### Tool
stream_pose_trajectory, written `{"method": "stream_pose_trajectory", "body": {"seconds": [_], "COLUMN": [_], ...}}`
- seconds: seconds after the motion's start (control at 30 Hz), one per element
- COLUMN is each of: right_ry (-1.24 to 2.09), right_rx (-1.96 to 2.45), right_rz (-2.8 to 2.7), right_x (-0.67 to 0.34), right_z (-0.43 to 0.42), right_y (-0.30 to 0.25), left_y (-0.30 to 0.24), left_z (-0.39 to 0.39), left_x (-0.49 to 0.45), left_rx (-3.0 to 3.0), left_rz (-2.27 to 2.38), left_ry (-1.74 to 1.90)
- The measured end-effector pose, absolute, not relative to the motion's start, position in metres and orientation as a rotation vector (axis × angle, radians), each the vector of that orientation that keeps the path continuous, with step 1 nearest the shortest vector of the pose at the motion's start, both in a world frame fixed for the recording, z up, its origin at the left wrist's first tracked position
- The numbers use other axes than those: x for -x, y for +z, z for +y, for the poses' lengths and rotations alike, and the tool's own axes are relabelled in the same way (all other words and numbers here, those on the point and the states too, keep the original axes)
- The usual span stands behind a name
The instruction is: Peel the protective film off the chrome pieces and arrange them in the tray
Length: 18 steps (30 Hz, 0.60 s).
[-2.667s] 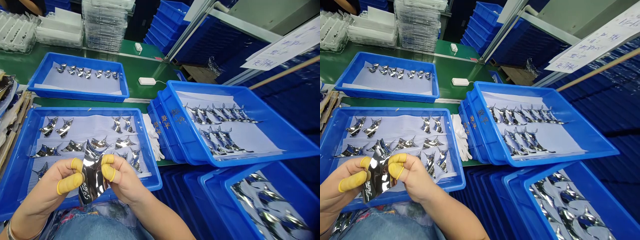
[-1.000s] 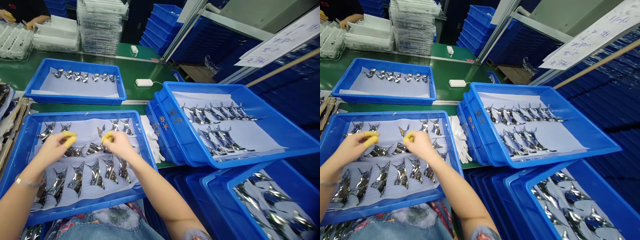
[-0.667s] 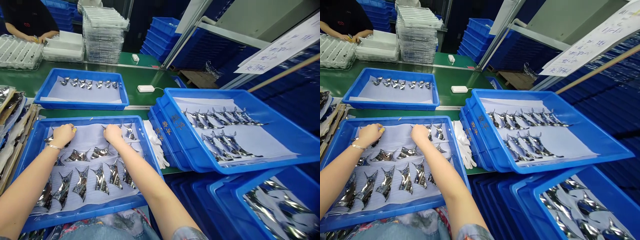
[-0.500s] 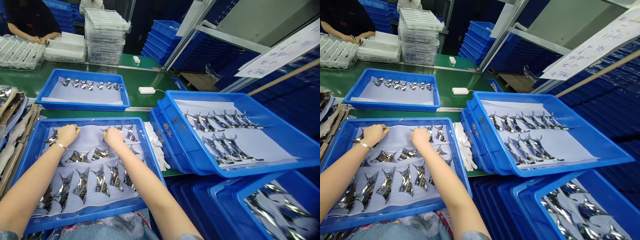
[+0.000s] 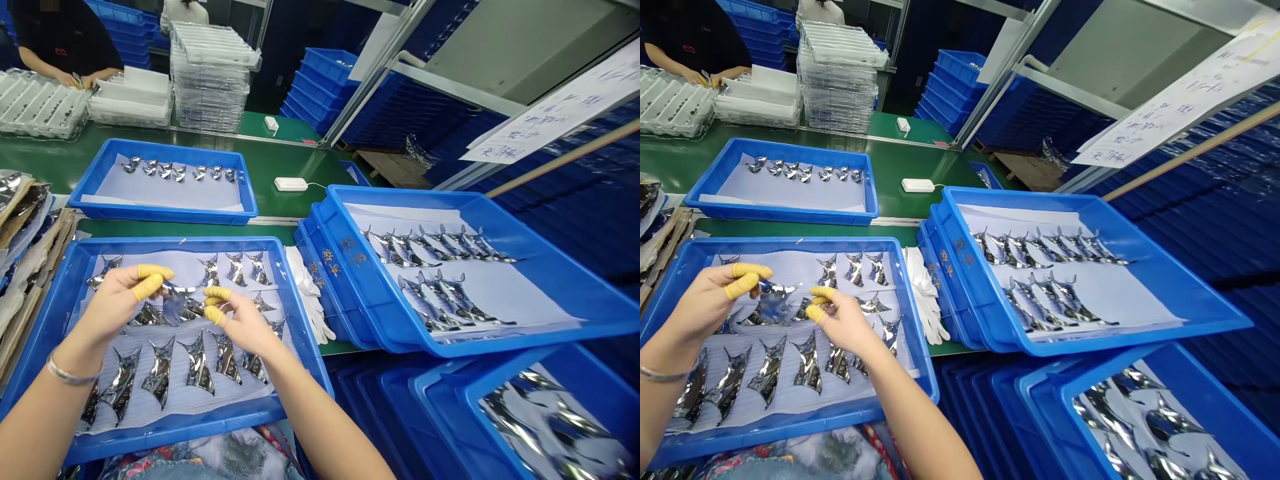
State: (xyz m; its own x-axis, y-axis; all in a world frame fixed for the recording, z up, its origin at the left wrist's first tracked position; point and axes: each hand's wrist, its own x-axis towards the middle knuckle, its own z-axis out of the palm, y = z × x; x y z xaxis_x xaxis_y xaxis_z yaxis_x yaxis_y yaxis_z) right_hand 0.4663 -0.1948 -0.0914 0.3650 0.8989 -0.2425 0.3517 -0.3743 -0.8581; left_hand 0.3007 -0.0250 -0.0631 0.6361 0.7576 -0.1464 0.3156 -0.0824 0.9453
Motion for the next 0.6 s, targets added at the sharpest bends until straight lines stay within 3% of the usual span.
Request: {"method": "stream_pose_trajectory", "body": {"seconds": [0.2,0.43,0.6], "right_ry": [1.210,1.167,0.789], "right_rx": [1.160,1.194,1.227], "right_rz": [-1.081,-1.080,-1.237], "right_x": [-0.438,-0.431,-0.424], "right_z": [-0.213,-0.229,-0.236], "right_y": [-0.064,-0.051,-0.048], "left_y": [-0.042,-0.033,-0.031], "left_z": [-0.075,-0.088,-0.096], "left_x": [-0.295,-0.289,-0.288], "left_rx": [-1.342,-1.215,-1.217], "left_rz": [0.615,0.523,0.533], "left_ry": [0.473,0.469,0.492]}}
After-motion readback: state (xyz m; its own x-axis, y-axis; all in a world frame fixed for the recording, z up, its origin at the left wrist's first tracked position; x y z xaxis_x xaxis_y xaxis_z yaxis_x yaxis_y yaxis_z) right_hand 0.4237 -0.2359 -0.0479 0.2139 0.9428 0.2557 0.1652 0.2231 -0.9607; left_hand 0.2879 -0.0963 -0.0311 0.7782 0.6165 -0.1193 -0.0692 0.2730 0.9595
